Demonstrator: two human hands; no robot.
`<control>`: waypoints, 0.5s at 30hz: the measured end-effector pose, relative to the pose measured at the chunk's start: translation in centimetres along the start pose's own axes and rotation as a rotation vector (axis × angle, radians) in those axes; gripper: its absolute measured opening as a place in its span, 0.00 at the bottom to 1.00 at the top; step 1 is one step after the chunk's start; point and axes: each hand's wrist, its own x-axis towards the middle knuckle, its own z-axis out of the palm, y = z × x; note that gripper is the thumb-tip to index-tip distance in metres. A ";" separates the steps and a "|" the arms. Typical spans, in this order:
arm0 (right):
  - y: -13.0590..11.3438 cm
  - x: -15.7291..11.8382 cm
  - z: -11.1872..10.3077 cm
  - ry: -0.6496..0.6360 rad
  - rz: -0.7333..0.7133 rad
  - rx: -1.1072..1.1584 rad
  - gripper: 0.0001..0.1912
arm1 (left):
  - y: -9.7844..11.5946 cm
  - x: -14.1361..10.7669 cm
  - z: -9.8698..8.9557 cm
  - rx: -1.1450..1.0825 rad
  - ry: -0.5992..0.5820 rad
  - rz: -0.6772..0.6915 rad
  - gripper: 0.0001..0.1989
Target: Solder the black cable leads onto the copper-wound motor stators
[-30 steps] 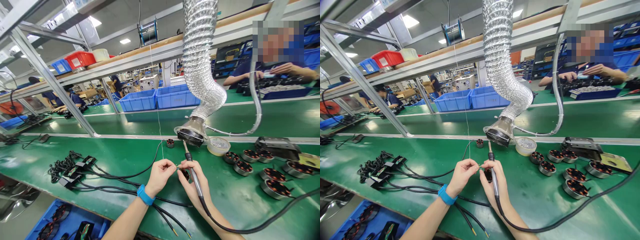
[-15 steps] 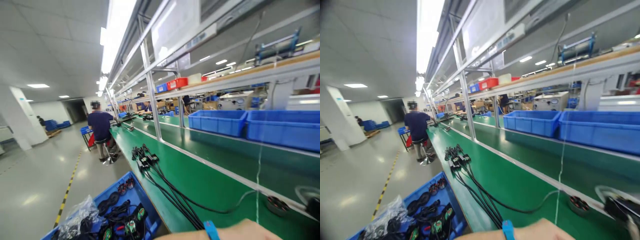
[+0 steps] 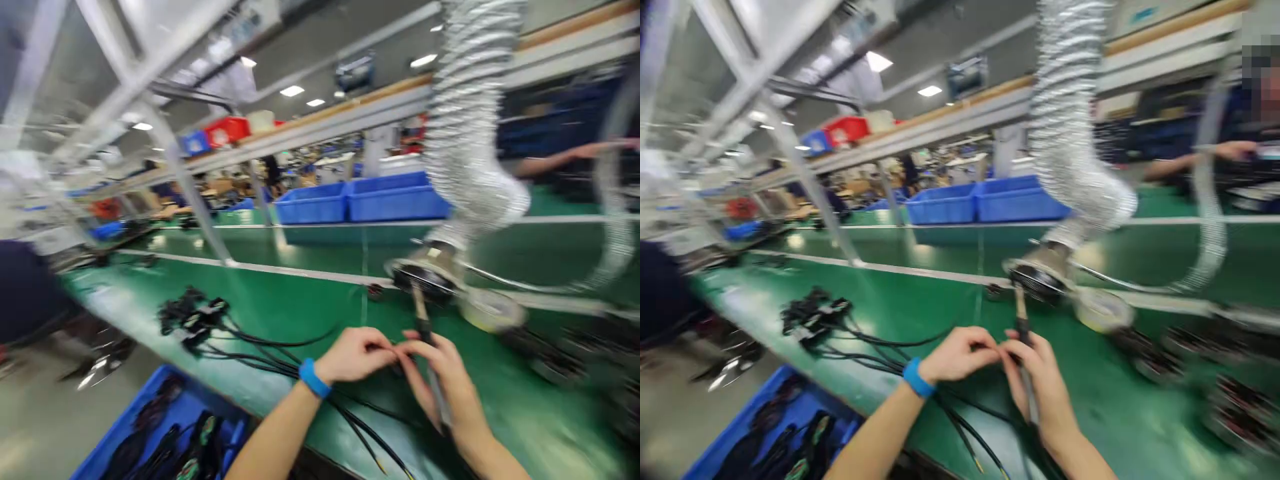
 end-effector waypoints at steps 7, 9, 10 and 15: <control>-0.9 -0.3 -0.4 -0.151 -0.066 -0.001 0.10 | -0.2 0.1 0.4 -0.091 -0.121 -0.103 0.19; -0.8 -0.6 -0.7 -0.198 -0.059 0.019 0.11 | -0.1 0.0 0.6 -0.116 -0.120 -0.174 0.21; -0.7 -0.8 -0.9 -0.216 -0.054 0.017 0.11 | -0.1 -0.1 0.7 -0.127 -0.118 -0.208 0.22; -0.6 -1.6 -1.3 -0.279 0.011 -0.061 0.12 | -0.4 -0.5 1.2 -0.137 -0.106 -0.307 0.24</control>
